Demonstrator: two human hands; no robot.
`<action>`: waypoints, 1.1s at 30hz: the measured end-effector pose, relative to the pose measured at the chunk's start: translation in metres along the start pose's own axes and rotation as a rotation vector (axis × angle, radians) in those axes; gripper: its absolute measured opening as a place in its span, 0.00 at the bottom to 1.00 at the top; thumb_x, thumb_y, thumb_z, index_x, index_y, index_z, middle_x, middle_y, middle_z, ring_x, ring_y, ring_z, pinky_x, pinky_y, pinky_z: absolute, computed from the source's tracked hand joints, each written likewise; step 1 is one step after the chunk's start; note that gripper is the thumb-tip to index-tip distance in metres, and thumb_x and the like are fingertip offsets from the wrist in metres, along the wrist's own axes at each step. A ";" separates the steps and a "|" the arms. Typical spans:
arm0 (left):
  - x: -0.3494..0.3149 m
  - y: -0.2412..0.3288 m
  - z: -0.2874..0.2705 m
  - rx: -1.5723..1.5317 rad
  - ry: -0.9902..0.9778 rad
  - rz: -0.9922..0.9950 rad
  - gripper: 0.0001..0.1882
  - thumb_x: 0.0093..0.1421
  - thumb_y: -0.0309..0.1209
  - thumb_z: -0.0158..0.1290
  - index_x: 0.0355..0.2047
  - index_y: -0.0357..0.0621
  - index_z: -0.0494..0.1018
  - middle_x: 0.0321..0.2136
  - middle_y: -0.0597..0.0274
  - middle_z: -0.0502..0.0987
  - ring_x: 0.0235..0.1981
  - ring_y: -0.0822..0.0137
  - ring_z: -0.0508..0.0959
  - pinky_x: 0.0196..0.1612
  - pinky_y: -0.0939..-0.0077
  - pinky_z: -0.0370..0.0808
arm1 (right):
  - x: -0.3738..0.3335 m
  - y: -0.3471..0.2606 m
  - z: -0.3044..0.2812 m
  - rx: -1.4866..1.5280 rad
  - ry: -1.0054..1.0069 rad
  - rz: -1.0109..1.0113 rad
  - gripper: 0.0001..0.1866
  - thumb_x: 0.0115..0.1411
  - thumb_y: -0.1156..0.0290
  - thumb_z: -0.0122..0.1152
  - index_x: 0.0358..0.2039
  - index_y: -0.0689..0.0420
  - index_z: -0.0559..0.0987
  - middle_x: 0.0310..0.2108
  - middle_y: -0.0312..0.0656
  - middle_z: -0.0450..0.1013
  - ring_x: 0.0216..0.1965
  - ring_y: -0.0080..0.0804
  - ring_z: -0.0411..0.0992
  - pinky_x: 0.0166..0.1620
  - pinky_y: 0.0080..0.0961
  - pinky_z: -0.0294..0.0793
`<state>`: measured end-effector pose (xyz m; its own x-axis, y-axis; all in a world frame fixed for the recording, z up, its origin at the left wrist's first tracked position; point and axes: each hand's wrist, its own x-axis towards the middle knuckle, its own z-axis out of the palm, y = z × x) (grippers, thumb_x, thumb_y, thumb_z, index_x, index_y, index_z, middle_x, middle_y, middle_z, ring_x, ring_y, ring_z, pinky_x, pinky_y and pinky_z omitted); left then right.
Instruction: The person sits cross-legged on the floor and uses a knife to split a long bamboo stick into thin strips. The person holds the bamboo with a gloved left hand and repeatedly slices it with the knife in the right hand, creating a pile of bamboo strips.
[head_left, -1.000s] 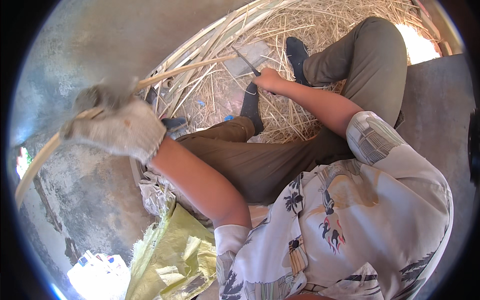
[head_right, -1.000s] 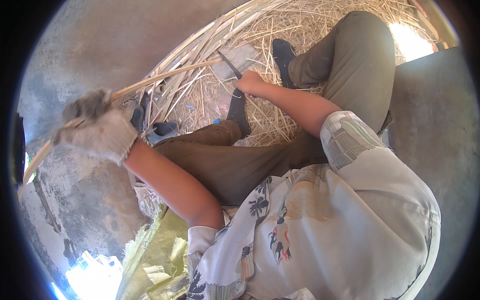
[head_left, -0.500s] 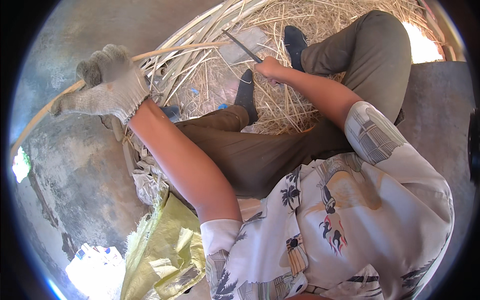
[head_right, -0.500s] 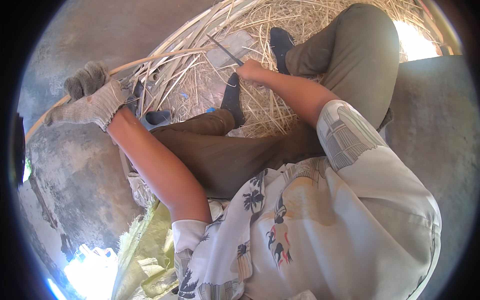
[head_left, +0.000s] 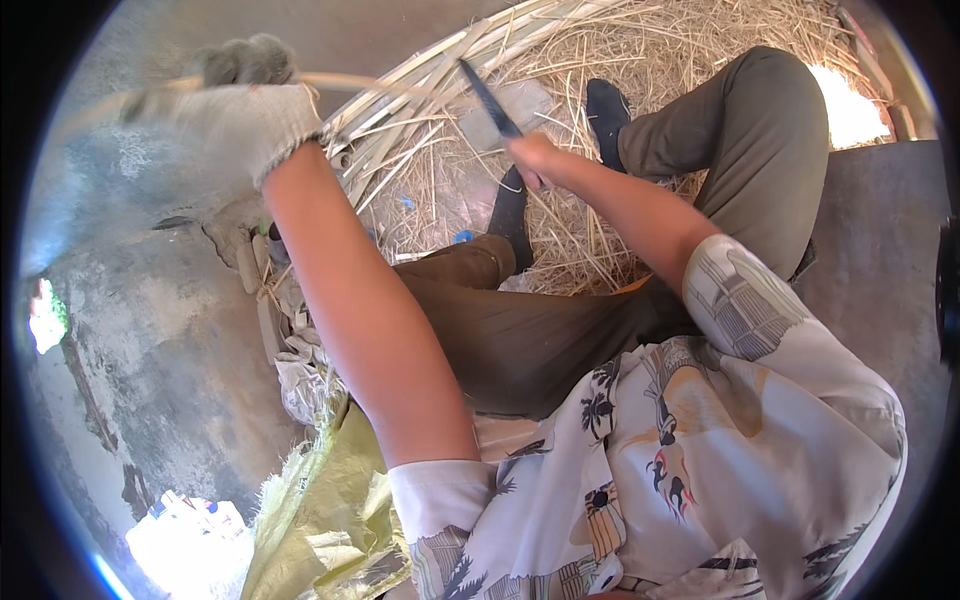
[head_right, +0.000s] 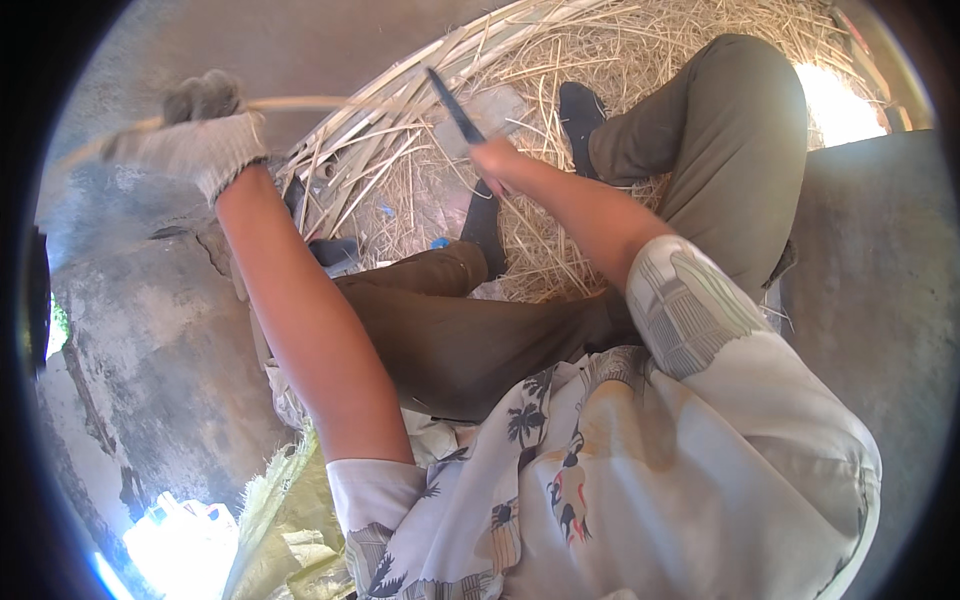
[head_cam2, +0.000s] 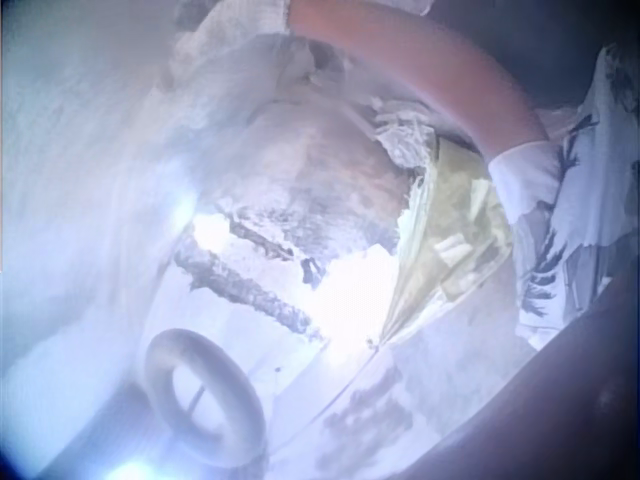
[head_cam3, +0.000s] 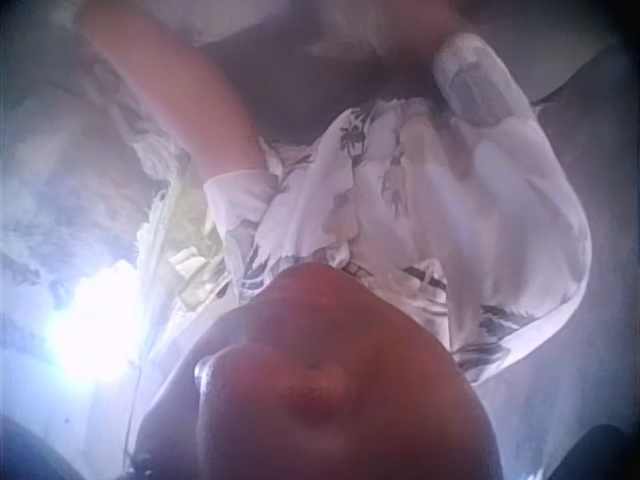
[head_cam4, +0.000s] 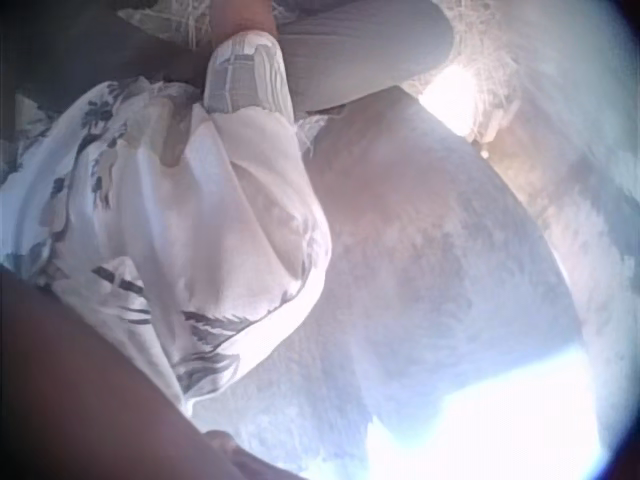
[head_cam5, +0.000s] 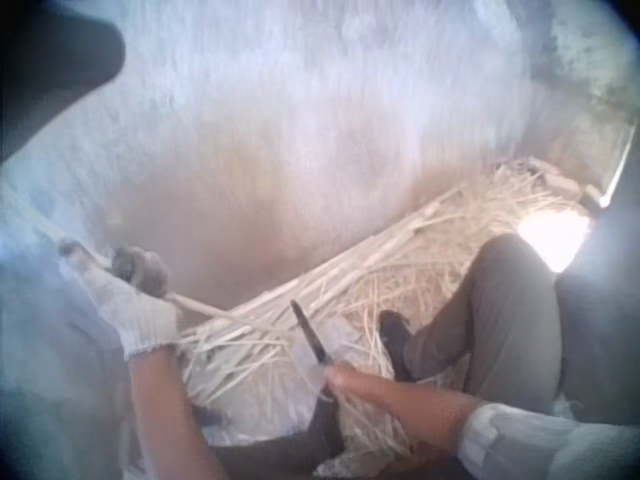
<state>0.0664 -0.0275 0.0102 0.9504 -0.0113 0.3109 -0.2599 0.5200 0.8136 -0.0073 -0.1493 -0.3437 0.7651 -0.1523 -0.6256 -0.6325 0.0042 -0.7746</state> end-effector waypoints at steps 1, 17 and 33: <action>0.003 0.004 -0.002 0.019 -0.005 0.014 0.40 0.54 0.79 0.32 0.13 0.55 0.47 0.08 0.73 0.46 0.09 0.74 0.44 0.14 0.78 0.42 | -0.015 0.001 -0.005 -0.074 0.001 0.088 0.24 0.56 0.56 0.56 0.37 0.69 0.80 0.28 0.57 0.78 0.26 0.48 0.78 0.32 0.39 0.76; -0.001 -0.012 0.035 0.119 -0.091 0.005 0.41 0.50 0.83 0.30 0.11 0.58 0.46 0.08 0.74 0.44 0.09 0.75 0.43 0.13 0.78 0.39 | 0.002 -0.039 -0.039 -0.286 0.033 -0.081 0.16 0.53 0.61 0.58 0.26 0.64 0.81 0.15 0.46 0.73 0.15 0.37 0.74 0.20 0.33 0.73; -0.020 0.005 0.035 0.212 0.322 0.143 0.38 0.57 0.76 0.37 0.11 0.59 0.47 0.07 0.77 0.47 0.09 0.78 0.46 0.12 0.76 0.43 | -0.014 0.039 -0.045 -0.005 0.174 0.095 0.17 0.55 0.62 0.58 0.21 0.66 0.76 0.13 0.45 0.70 0.11 0.36 0.68 0.14 0.37 0.64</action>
<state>0.0396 -0.0546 0.0257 0.8982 0.3340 0.2858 -0.3909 0.3091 0.8670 -0.0476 -0.1917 -0.3609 0.6694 -0.3204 -0.6702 -0.7021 0.0219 -0.7117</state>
